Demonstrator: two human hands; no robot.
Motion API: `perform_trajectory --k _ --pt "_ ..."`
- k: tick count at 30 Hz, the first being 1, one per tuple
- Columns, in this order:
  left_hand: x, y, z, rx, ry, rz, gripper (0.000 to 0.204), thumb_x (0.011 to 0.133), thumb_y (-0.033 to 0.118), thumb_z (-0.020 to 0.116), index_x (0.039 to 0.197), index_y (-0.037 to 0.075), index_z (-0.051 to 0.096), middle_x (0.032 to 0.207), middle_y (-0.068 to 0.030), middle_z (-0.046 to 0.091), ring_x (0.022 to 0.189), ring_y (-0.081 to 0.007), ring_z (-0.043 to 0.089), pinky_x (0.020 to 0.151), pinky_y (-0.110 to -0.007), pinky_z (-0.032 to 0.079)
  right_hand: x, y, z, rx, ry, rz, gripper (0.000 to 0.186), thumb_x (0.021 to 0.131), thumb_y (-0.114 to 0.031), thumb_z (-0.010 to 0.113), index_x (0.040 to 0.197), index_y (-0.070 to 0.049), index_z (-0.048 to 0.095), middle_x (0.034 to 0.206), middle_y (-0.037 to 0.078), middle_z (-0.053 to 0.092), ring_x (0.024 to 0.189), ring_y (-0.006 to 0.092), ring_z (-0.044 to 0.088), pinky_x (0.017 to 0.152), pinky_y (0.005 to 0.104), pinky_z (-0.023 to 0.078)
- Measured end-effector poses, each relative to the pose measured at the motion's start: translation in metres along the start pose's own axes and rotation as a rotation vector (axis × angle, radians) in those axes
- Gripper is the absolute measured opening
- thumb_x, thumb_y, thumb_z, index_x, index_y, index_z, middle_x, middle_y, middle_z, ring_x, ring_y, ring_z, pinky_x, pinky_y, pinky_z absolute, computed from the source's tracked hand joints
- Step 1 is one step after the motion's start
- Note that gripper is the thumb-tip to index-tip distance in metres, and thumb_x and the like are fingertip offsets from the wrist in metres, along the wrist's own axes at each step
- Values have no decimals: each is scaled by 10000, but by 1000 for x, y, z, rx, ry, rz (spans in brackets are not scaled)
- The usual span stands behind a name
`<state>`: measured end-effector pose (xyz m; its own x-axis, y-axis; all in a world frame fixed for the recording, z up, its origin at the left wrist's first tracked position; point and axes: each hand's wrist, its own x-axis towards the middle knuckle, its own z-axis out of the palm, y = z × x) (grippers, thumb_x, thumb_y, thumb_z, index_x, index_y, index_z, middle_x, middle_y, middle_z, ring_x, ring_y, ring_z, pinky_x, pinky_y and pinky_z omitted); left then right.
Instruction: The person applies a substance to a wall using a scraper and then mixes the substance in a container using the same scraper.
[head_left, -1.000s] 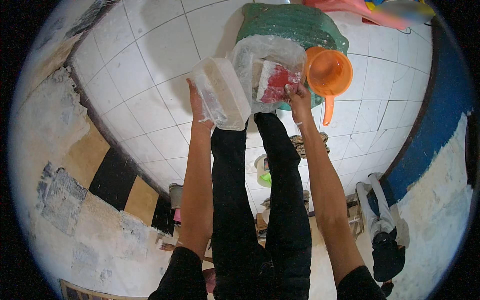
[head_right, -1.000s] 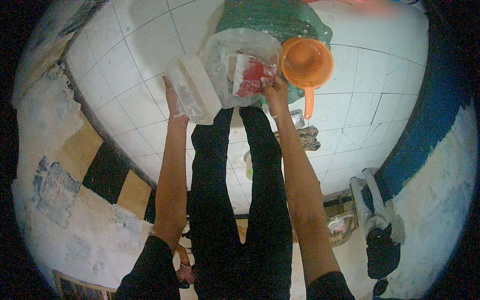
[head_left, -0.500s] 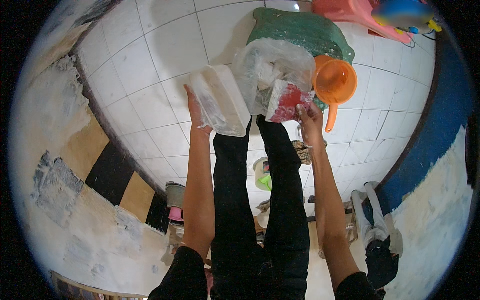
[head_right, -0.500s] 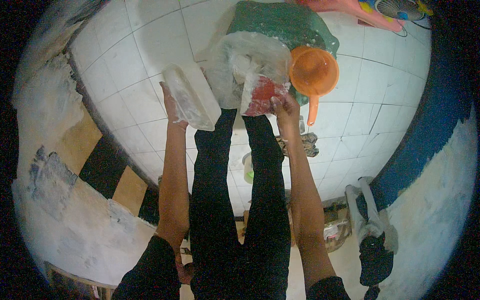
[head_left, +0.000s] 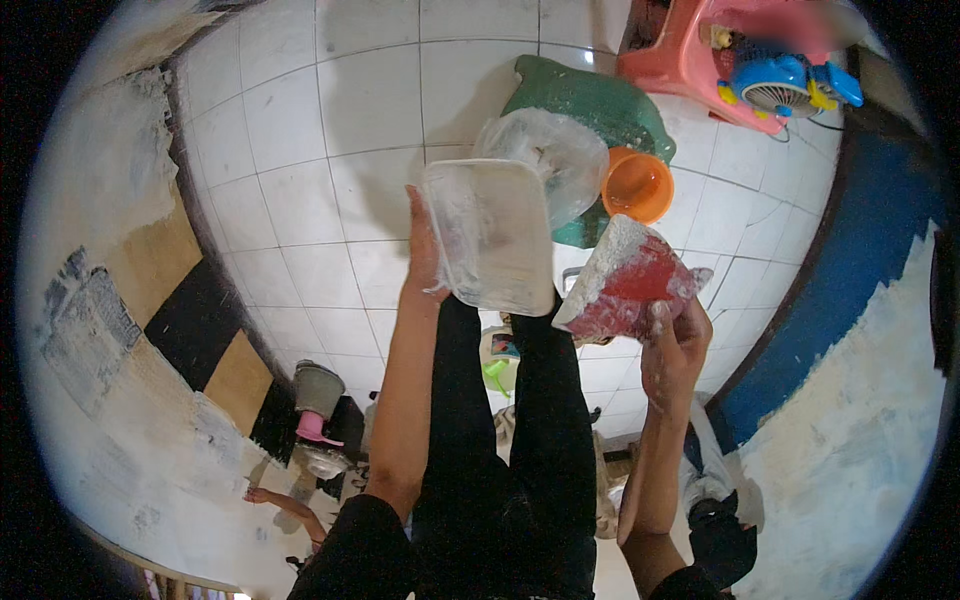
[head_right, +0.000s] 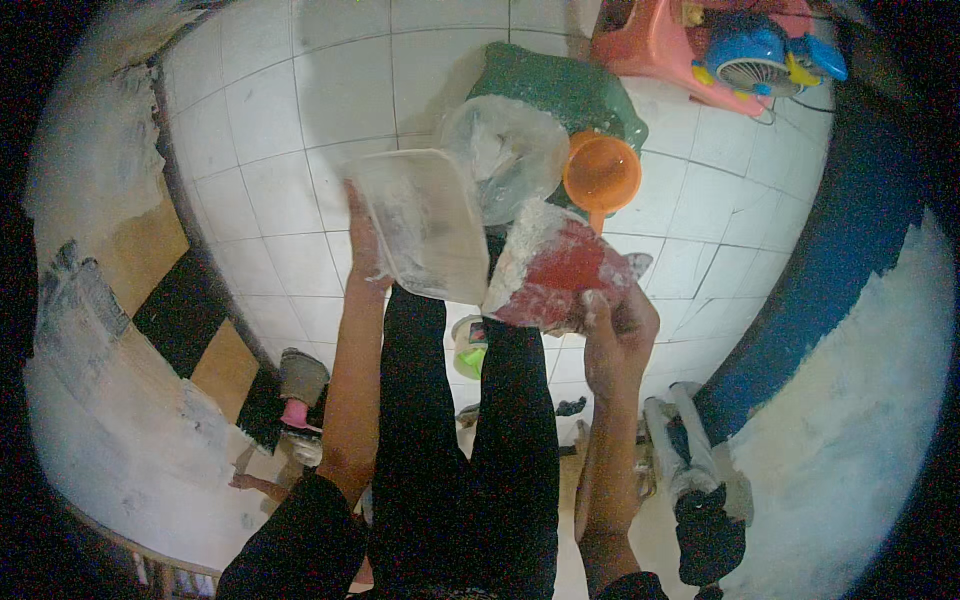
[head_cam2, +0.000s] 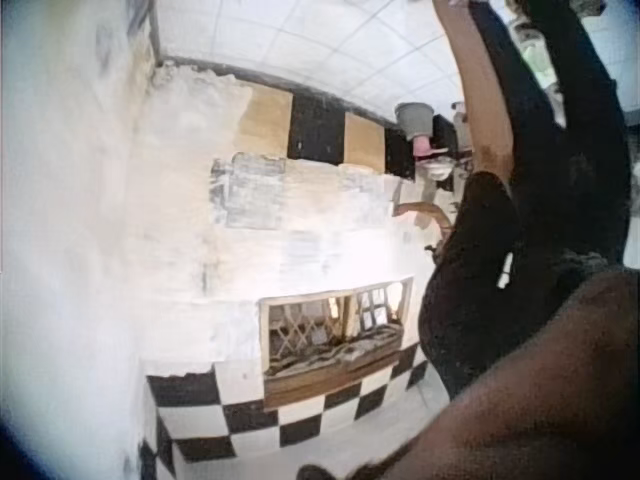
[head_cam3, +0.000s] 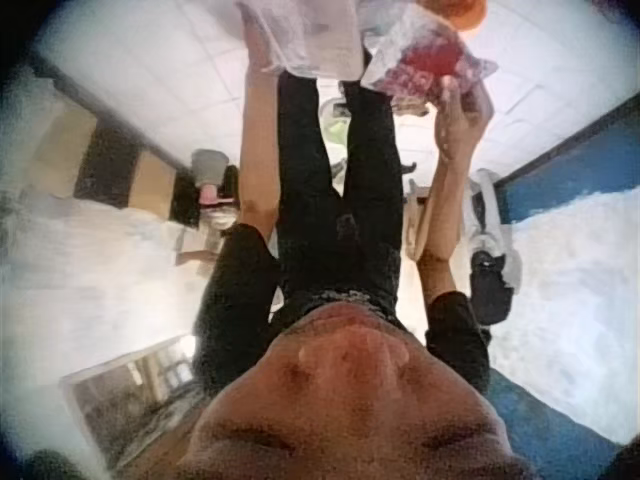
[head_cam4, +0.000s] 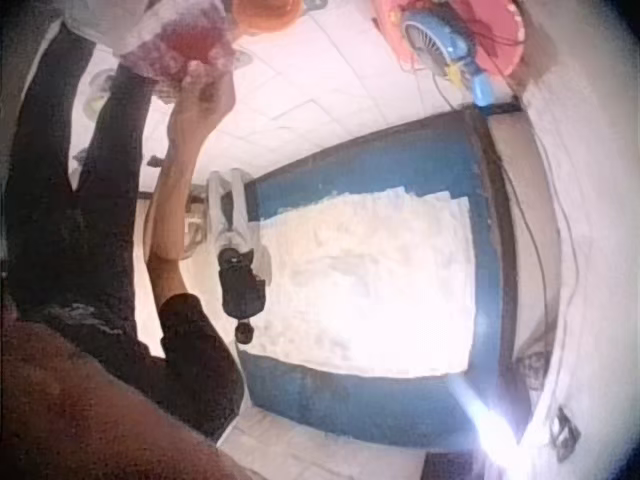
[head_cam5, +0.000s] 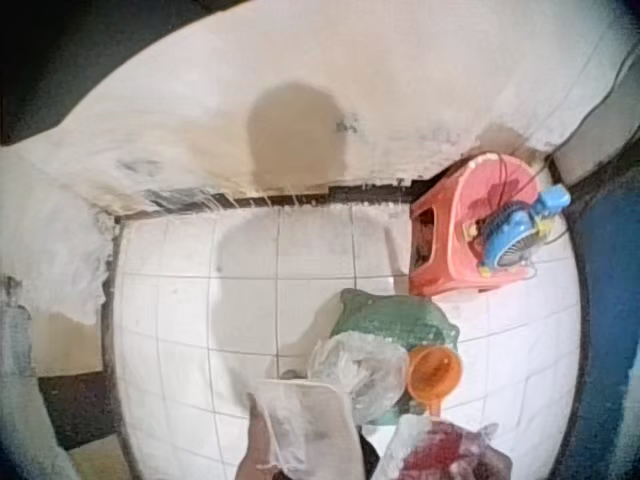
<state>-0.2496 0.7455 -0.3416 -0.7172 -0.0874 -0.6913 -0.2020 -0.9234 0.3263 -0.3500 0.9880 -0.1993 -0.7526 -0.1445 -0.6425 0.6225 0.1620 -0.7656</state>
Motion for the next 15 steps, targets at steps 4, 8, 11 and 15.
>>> perform_trajectory --k 4,8,11,15 --pt "-10 -5 78 -17 45 51 802 913 681 338 1358 17 398 1243 -142 548 1118 -245 567 964 -398 472 -32 -53 32 -399 45 -165 194 923 -74 599 1081 37 616 880 60 641 712 72 558 643 201 443" --pt "-15 -12 113 37 148 136 749 940 646 335 1306 3 455 1202 -116 561 1060 -186 563 917 -334 468 -27 -64 74 -791 73 -519 122 873 -23 625 969 52 630 584 30 532 512 52 427 450 233 335" --pt "-29 -3 136 132 199 126 694 964 613 322 1155 -6 570 1064 -77 606 933 -140 568 829 -301 478 -23 -67 84 -828 5 -585 79 845 0 629 910 39 606 593 92 521 521 111 447 459 271 361" --pt "-35 1 154 128 234 208 689 968 603 326 1107 -18 590 1017 -72 618 902 -132 581 778 -292 493 -32 -81 85 -899 -1 -604 251 814 4 618 1064 23 607 833 202 650 694 327 650 582 367 524"
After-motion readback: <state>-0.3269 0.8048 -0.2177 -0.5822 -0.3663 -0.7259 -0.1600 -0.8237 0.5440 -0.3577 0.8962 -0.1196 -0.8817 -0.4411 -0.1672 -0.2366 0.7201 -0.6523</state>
